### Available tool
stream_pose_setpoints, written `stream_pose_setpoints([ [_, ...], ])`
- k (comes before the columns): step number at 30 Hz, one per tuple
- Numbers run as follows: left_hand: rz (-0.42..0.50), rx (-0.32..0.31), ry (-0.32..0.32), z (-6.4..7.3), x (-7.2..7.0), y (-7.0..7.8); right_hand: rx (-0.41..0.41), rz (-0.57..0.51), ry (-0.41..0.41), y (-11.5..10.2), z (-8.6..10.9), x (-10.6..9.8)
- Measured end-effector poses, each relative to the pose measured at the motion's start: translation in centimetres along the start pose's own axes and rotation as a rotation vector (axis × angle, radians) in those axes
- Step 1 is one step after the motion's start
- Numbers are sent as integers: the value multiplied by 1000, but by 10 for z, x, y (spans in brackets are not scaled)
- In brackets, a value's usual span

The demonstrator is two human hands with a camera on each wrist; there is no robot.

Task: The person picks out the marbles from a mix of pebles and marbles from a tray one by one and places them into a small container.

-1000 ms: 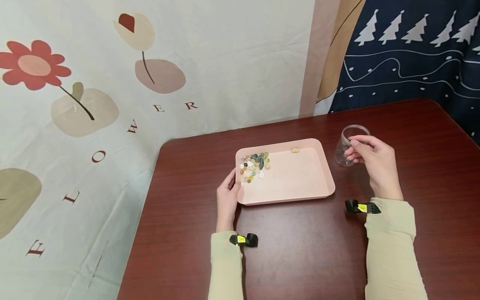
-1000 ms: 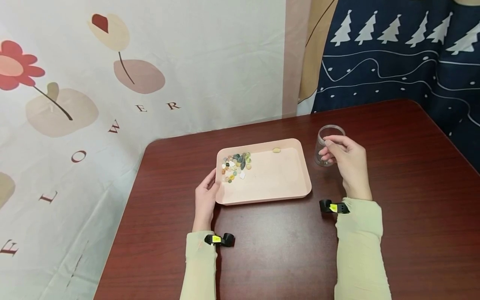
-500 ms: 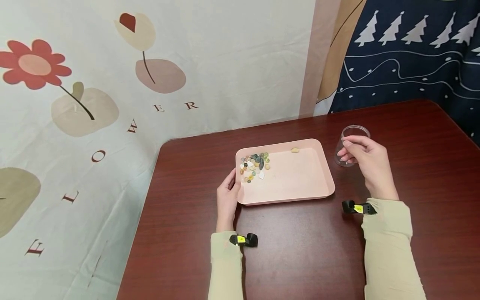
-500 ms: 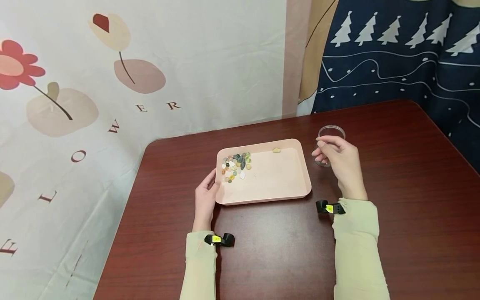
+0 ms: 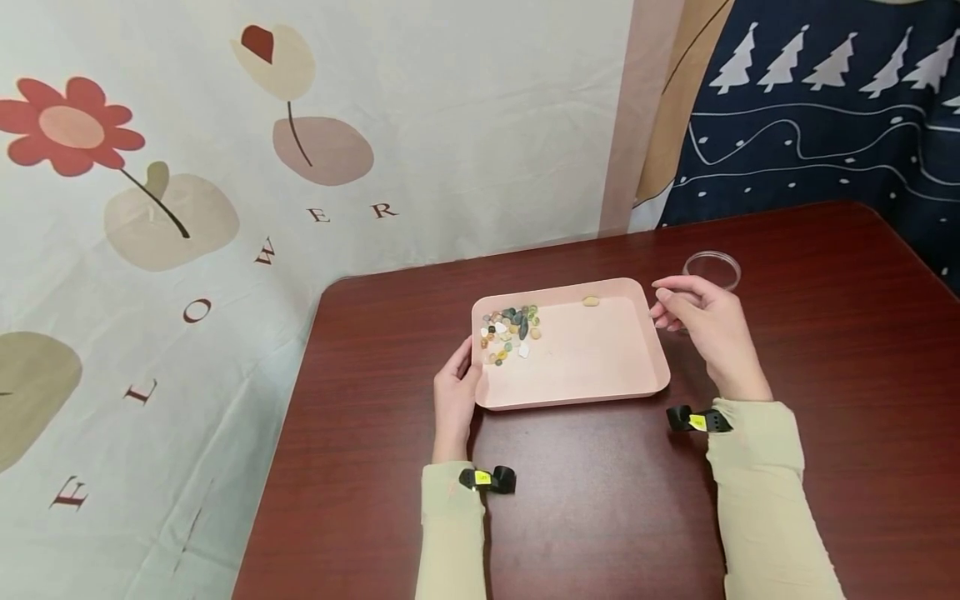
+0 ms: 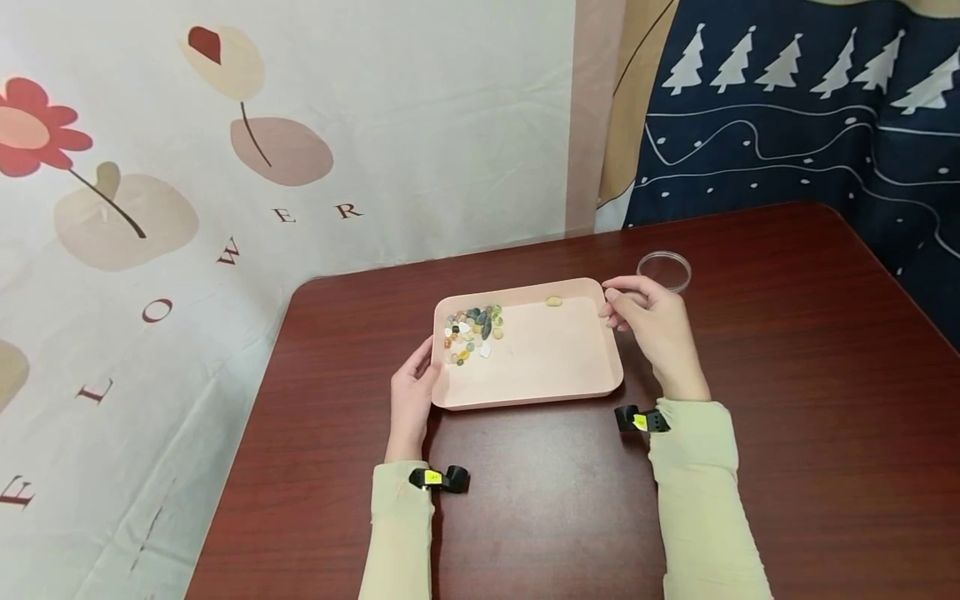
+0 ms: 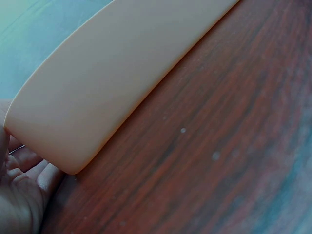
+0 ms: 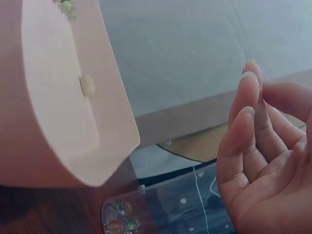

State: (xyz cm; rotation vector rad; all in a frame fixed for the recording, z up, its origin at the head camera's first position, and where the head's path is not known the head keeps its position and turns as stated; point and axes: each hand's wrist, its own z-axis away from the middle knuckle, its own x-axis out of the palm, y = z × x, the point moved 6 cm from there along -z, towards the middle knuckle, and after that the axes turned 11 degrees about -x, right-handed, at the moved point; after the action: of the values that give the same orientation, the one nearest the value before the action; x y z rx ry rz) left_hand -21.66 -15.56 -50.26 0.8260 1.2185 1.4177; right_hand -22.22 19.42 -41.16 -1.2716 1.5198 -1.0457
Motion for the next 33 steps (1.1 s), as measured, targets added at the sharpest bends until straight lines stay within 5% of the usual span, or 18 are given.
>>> stream_pose_setpoints([
  [6,-18,16,22,-2,-1,-3,-35,-138,-28,23,-7,8],
  [11,-19,28,24,-2,-1,-1,-73,-102,-67,28,-9,20],
  [26,-13,21,26,0,0,-2,-81,138,-250,-46,3,66],
  [33,-5,19,20,0,0,-1,-121,227,-375,-38,-2,85],
])
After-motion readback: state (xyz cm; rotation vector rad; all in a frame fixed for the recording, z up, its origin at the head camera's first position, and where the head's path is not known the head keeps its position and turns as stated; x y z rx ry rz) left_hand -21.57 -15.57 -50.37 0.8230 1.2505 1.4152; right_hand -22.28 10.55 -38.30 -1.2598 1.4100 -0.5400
